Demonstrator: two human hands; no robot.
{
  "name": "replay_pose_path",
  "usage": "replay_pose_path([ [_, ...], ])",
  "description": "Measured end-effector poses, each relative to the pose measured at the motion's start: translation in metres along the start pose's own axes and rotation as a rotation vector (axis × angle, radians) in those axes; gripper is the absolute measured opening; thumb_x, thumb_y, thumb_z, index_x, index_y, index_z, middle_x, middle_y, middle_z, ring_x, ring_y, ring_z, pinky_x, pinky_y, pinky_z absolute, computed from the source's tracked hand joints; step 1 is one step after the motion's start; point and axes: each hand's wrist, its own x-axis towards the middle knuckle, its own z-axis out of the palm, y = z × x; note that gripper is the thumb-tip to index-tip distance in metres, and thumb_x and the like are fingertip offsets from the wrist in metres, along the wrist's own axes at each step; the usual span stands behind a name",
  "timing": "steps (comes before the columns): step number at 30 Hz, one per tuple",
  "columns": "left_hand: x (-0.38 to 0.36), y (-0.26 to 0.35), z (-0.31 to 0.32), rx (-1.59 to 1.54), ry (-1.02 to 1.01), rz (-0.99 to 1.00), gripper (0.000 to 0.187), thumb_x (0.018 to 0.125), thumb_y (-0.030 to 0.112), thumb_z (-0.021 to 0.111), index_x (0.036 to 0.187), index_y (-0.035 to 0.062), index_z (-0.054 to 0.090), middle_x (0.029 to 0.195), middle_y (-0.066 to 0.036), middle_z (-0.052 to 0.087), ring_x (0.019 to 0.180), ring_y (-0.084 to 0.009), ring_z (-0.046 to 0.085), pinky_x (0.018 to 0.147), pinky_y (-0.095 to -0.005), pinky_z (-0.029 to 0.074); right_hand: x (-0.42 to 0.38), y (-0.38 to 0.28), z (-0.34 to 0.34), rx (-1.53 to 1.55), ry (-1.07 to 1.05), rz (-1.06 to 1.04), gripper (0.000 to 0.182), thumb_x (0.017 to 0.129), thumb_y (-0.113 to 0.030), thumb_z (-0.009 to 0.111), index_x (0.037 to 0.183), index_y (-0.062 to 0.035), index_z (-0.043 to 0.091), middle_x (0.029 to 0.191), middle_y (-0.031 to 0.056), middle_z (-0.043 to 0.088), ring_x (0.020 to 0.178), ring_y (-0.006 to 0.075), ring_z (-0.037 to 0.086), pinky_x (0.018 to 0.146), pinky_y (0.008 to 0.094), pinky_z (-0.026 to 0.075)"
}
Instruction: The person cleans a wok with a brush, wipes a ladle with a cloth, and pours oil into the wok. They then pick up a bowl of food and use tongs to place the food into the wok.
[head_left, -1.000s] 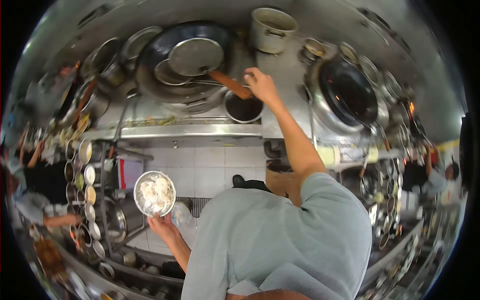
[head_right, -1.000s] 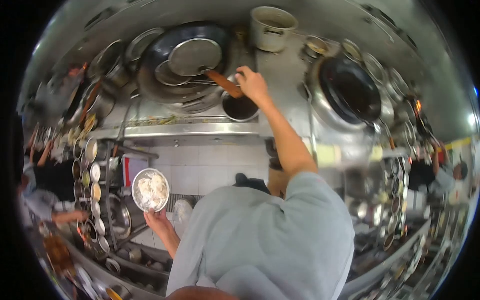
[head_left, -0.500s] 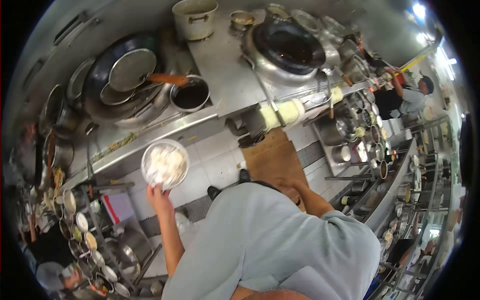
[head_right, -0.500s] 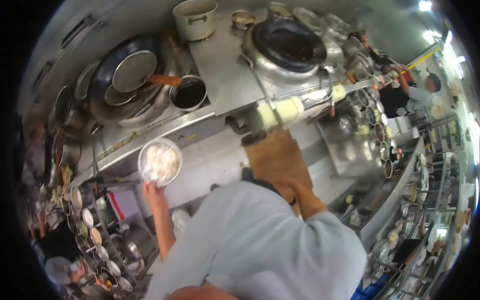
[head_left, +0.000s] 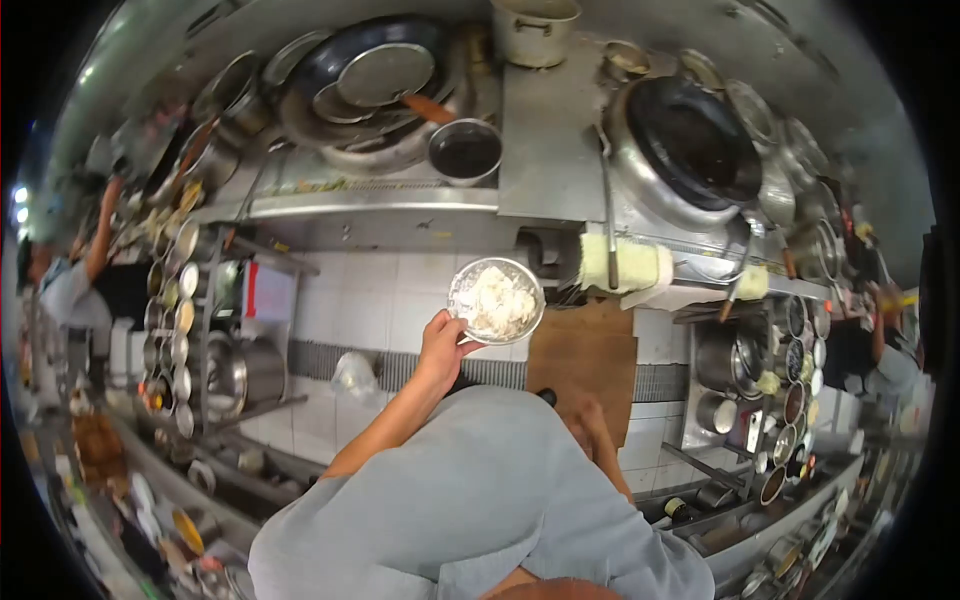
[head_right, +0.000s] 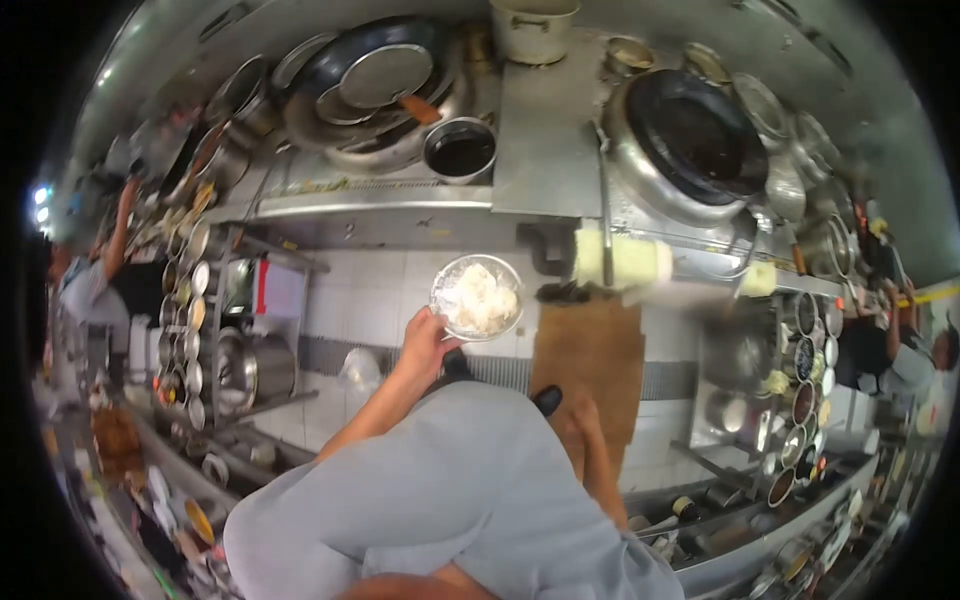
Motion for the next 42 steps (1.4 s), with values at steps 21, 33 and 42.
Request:
replay_pose_path([
  [21,-0.022,0.042,-0.158,-0.180,0.595,0.402,0.003,0.087,0.004,0.054,0.087,0.0063,0.052,0.095,-0.006,0.059,0.085,-0.0152,0.060,0.064,-0.0303,0.056,0.321,-0.677,0.442,0.732,-1.114,0.502,0.014,0.088,0.006,0.049,0.099,0.0062,0.040,0.088,0.0139,0.046,0.061,0.0120,0.046,0.046,0.0196,0.037],
  [33,0.047,0.089,-0.145,0.015,0.349,0.427,0.017,0.089,0.008,0.050,0.105,0.0052,0.054,0.105,-0.008,0.062,0.091,-0.0162,0.062,0.070,-0.0323,0.055,0.126,-0.609,0.161,0.693,-0.595,-0.301,0.049,0.090,-0.011,0.061,0.133,-0.0177,0.039,0.091,0.0058,0.056,0.067,0.0137,0.056,0.051,0.0284,0.047],
  [42,0.066,0.051,-0.035,0.004,0.192,0.410,0.029,0.089,0.007,0.048,0.118,0.0010,0.048,0.119,-0.017,0.058,0.107,-0.0268,0.060,0.085,-0.0418,0.055,0.126,-0.556,-0.185,0.000,0.283,-0.233,0.044,0.090,-0.010,0.056,0.128,-0.0183,0.037,0.073,0.0000,0.049,0.048,0.0078,0.044,0.037,0.0251,0.037],
])
